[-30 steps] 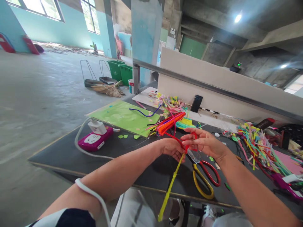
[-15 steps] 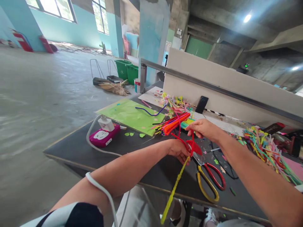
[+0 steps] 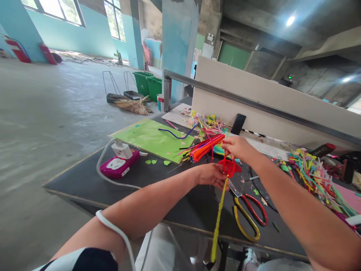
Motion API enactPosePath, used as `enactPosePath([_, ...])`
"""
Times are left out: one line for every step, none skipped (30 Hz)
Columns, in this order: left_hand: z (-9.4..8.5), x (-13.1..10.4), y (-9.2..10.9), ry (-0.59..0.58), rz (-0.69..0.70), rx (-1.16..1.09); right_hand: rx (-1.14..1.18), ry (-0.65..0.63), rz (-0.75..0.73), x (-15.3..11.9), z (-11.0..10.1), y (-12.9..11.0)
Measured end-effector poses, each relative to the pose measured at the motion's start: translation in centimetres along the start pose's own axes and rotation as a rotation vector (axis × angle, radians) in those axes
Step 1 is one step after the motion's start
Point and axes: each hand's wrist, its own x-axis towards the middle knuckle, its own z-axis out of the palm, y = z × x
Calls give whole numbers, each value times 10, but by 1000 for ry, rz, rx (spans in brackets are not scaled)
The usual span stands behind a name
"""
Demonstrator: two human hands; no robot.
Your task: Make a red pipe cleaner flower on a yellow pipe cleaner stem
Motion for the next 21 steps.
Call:
enactPosePath([2,-1,1,7,59,-44,-25,92,-21,-6,-11,10])
enactPosePath([4,-2,2,6,102,-79,-6,175,-13,-13,-20,20])
enactPosePath([7,-2,3,-5,129,-103,63,213,9,-21,-27,30])
enactPosePath([9,-3,4,-28,142,-117,170,224,28,-30,-31,38])
enactPosePath([11,-4,4,-60,146,-122,290,217,32,-38,-33,44])
enactPosePath([13,-5,4,-95,146,-122,397,219,31,-46,-33,49])
enactPosePath([15,-6,4,-128,145,-121,486,226,19,-54,-31,52])
enactPosePath([16,-6,5,-148,146,-124,559,235,5,-61,-28,55])
enactPosePath([17,-7,6,-154,146,-126,623,242,-5,-67,-25,56])
enactPosePath([18,-7,6,-145,142,-130,680,249,-11,-73,-22,57])
enactPosePath([18,-7,7,-128,133,-133,729,252,-13,-78,-20,58])
enactPosePath([18,-7,8,-106,121,-131,768,253,-9,-82,-17,58])
enactPosePath([18,-6,8,-85,107,-125,796,252,2,-87,-15,59])
enactPosePath([18,-5,9,-67,96,-114,813,252,15,-90,-12,61])
enactPosePath([18,-4,9,-52,87,-102,818,257,25,-94,-8,62])
enactPosePath([19,-3,8,-38,81,-86,816,265,30,-96,-3,64])
enactPosePath([20,-1,7,-27,71,-68,812,282,20,-98,3,66])
enactPosePath([20,0,6,-17,54,-48,803,299,-7,-100,9,68])
enactPosePath([21,3,4,-8,35,-26,796,312,-39,-100,16,70])
enactPosePath([22,5,3,3,18,-6,795,317,-60,-100,21,72])
enactPosePath([23,8,1,16,9,12,794,339,-67,-99,26,74])
